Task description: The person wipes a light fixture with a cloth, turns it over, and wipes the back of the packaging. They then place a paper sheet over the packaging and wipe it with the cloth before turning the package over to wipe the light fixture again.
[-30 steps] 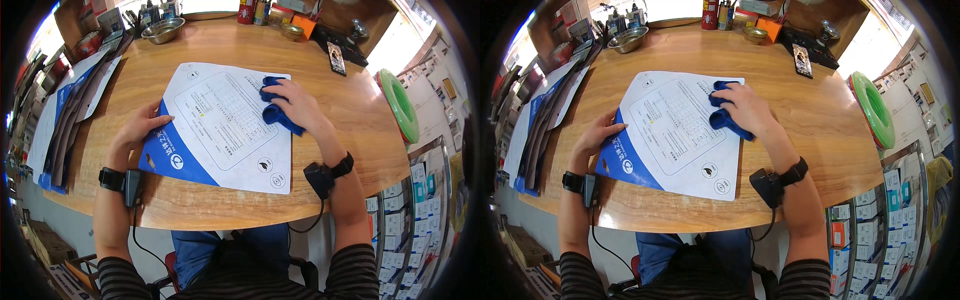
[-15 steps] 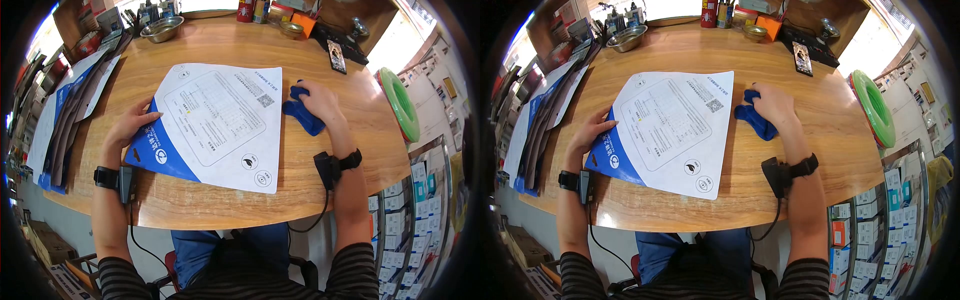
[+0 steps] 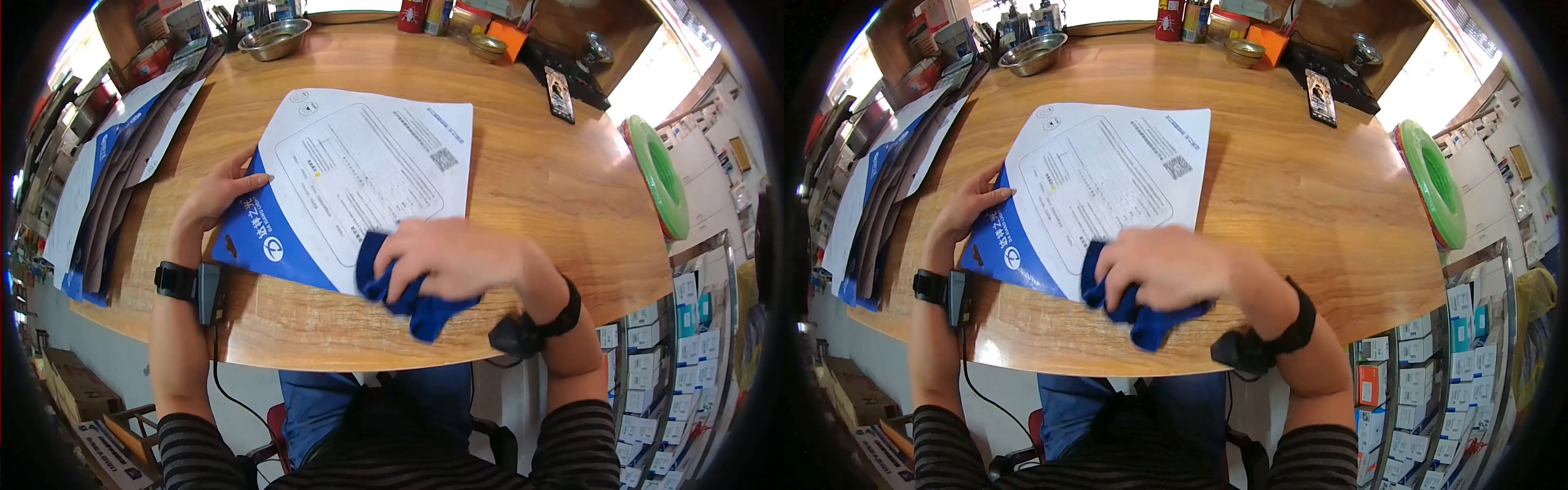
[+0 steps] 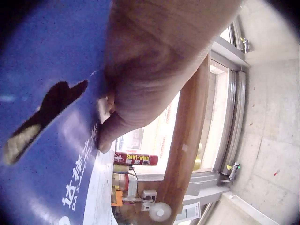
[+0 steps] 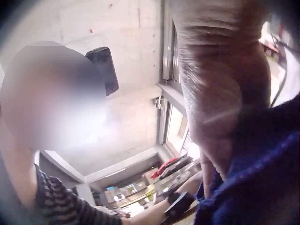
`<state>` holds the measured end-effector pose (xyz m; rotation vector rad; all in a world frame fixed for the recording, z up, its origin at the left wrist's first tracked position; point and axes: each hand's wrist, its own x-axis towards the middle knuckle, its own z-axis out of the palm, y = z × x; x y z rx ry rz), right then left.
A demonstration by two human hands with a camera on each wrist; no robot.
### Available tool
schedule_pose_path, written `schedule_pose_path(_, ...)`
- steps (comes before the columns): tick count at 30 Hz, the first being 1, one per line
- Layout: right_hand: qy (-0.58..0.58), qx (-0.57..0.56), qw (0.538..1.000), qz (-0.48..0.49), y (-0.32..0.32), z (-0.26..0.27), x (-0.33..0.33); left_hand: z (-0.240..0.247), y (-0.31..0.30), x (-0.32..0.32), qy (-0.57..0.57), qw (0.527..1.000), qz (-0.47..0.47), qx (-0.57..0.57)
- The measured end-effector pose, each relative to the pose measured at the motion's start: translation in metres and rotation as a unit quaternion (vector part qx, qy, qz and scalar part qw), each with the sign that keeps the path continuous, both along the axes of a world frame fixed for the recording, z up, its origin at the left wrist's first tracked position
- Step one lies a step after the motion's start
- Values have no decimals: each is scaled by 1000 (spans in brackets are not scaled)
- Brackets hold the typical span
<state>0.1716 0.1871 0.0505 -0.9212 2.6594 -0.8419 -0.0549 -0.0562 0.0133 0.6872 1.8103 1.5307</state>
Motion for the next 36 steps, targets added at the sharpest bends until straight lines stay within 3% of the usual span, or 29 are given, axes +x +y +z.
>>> schedule_pose_path(6, 49, -12, 974, -219, 64, 0, -12, -4, 1, -4, 11, 1000, 15, 24)
schedule_pose_path(9, 83, 57, 964, -245, 58, 1, -13, -4, 2, -2, 9, 999, 18, 36)
schedule_pose_path(10, 83, 58, 964, -244, 51, -1, -13, -4, 2, -3, 9, 999, 19, 36)
schedule_pose_path(12, 84, -4, 992, -97, 28, -8, -13, -3, 0, -6, 11, 1000, 13, 14)
schedule_pose_path(16, 2, 4, 999, -35, 3, -1, -9, -2, -2, -5, 1, 1000, 7, 21)
schedule_pose_path(18, 0, -17, 997, -79, 19, -5, -12, -1, -1, -4, 13, 1000, -3, 17)
schedule_pose_path(19, 63, -12, 992, -111, 32, -12, -16, -1, 0, -4, 13, 1000, -4, 17)
schedule_pose_path(22, 124, 7, 956, -265, 54, -15, -22, 1, -1, -4, 14, 999, -16, 24)
schedule_pose_path(25, 103, 32, 944, -312, 50, -11, -21, 1, -1, -4, 3, 1000, -21, 9)
schedule_pose_path(26, 104, 32, 944, -313, 46, -9, -19, -2, -1, -5, -2, 1000, -13, 22)
schedule_pose_path(28, 82, 20, 989, -122, 34, -5, -14, -4, -1, -8, -7, 999, -6, 34)
schedule_pose_path(29, 53, 8, 995, -84, 23, -2, -11, -4, -1, -8, -4, 1000, -5, 28)
schedule_pose_path(34, 0, 8, 999, -41, 7, 3, -6, -4, -2, -8, -3, 1000, -17, 22)
schedule_pose_path(36, 17, -28, 995, -91, 19, -4, -12, -1, -1, -4, 0, 999, -17, 32)
